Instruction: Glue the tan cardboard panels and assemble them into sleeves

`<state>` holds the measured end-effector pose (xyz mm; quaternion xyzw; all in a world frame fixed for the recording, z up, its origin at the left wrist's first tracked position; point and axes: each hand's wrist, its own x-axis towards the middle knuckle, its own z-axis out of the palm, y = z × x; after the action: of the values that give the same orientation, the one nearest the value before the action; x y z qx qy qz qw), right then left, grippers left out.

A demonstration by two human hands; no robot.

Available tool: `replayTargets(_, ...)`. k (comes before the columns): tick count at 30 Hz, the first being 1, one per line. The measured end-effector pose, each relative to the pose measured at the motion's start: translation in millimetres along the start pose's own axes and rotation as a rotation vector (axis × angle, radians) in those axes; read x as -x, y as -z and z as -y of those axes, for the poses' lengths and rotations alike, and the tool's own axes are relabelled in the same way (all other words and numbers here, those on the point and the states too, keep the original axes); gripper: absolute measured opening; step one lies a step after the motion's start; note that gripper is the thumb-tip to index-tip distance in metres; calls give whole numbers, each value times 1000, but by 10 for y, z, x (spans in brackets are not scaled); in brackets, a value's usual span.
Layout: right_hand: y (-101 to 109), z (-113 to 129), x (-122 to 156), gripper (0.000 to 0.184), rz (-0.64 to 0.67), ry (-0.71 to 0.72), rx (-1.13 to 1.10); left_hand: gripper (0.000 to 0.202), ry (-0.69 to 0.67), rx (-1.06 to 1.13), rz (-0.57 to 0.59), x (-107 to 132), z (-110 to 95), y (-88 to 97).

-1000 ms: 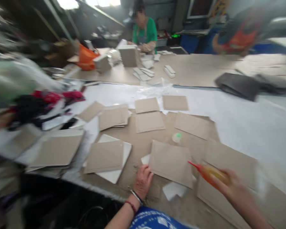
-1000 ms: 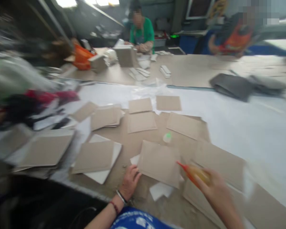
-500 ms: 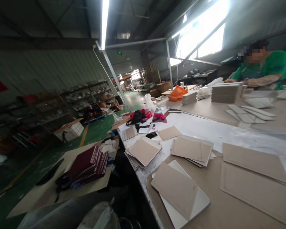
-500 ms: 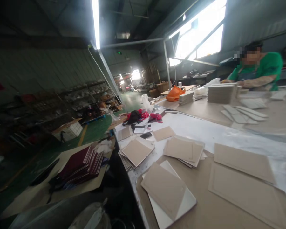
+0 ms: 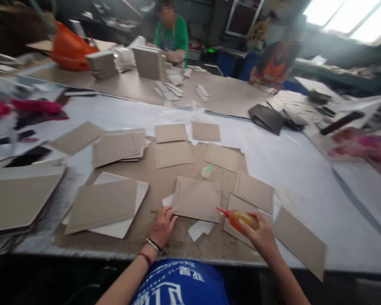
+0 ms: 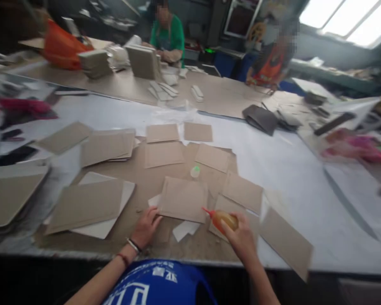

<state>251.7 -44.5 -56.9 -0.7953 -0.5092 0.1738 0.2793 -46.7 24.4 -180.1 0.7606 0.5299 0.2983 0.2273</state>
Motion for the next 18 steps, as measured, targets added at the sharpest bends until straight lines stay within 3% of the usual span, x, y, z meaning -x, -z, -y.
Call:
replayTargets(2, 133, -34, 83, 31, 3, -59, 9, 19, -90, -39, -55, -18, 68, -80)
replayTargets(5, 53, 34, -14, 30, -21, -76, 20, 20, -159, -87, -82, -33, 139, -15)
replayTargets(9, -33, 69, -77, 29, -16, -56, 37, 20, -170, -142, -86, -31, 118, 46)
replayTargets(14, 43, 27, 99, 29, 59, -100, 30, 21, -180, -159, -83, -11, 96, 49)
replayTargets(18, 123, -33, 230, 30, 97, -149, 13, 19, -89, -60, -41, -64, 54, 18)
